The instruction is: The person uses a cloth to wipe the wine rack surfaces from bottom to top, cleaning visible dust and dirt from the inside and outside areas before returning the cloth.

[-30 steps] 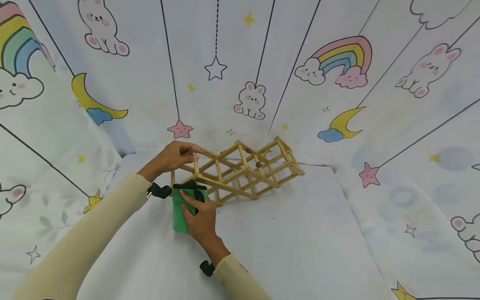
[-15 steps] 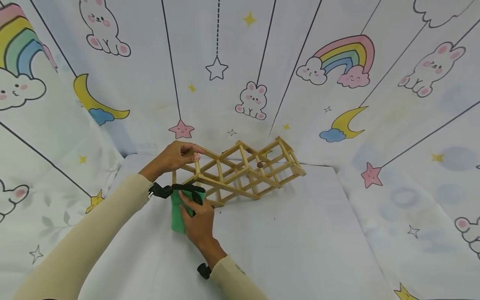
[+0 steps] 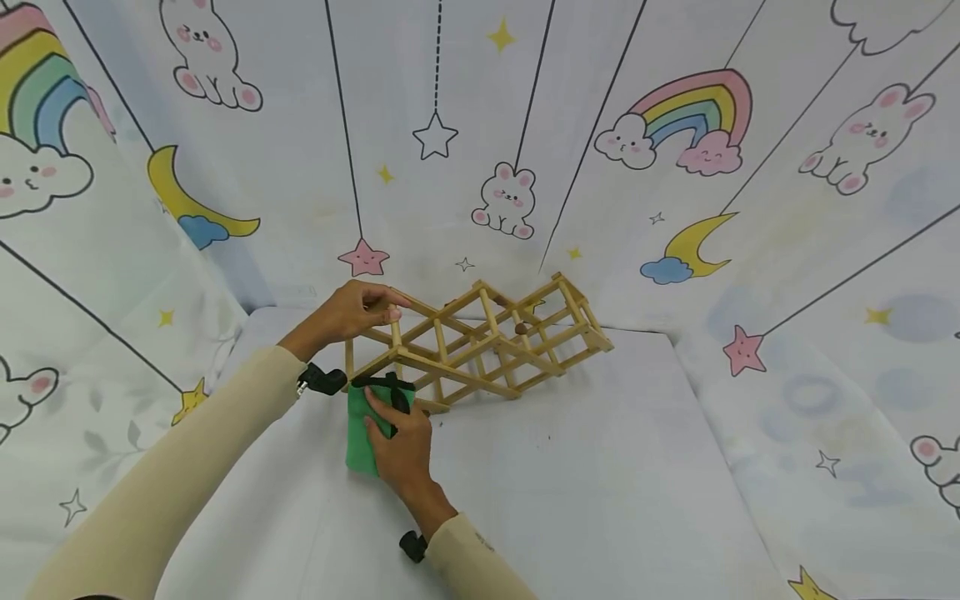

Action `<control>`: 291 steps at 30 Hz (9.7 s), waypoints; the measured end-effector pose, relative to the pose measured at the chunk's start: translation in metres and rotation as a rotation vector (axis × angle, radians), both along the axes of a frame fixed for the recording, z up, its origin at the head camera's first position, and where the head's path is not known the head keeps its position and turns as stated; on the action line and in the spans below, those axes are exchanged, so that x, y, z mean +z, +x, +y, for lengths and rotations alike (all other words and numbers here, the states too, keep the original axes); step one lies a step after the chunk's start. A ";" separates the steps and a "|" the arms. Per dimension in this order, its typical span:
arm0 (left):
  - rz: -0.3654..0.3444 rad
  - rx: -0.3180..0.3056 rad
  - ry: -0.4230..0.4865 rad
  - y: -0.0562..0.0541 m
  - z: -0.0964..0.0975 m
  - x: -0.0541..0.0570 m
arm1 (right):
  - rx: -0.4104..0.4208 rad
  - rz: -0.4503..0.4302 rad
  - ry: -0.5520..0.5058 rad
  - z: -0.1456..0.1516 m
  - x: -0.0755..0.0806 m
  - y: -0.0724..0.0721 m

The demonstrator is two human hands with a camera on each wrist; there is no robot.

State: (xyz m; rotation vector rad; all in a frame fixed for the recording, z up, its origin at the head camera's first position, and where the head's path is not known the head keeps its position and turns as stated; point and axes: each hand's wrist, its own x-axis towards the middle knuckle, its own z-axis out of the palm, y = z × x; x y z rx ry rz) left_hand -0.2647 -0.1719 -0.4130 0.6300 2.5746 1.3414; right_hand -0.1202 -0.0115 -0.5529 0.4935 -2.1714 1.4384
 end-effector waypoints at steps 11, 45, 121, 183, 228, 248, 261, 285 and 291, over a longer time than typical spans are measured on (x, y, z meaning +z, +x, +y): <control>-0.009 -0.008 -0.004 -0.005 0.001 -0.001 | 0.042 0.149 0.278 0.006 0.005 -0.002; -0.040 0.000 0.008 -0.004 0.000 -0.001 | 0.132 0.089 0.493 0.035 0.009 -0.012; -0.032 -0.008 -0.012 -0.004 0.002 0.000 | -0.056 -0.338 -0.005 0.067 -0.027 -0.011; -0.041 -0.005 -0.007 -0.006 0.000 0.001 | -0.345 0.053 0.087 0.123 -0.022 -0.032; -0.082 -0.014 -0.001 -0.006 -0.001 0.000 | -0.299 -0.436 -0.117 0.177 -0.007 -0.048; 0.342 0.355 -0.103 0.080 0.045 -0.007 | -0.318 -0.284 -0.205 0.187 -0.023 -0.035; 0.431 0.444 0.008 0.088 0.055 -0.030 | -0.321 -0.184 -0.219 0.186 -0.008 -0.031; 0.311 0.331 -0.068 0.063 0.028 -0.025 | -0.413 -0.248 -0.136 0.223 -0.023 -0.028; 0.310 0.335 -0.053 0.063 0.032 -0.034 | -0.282 -0.050 -0.063 0.209 -0.004 -0.041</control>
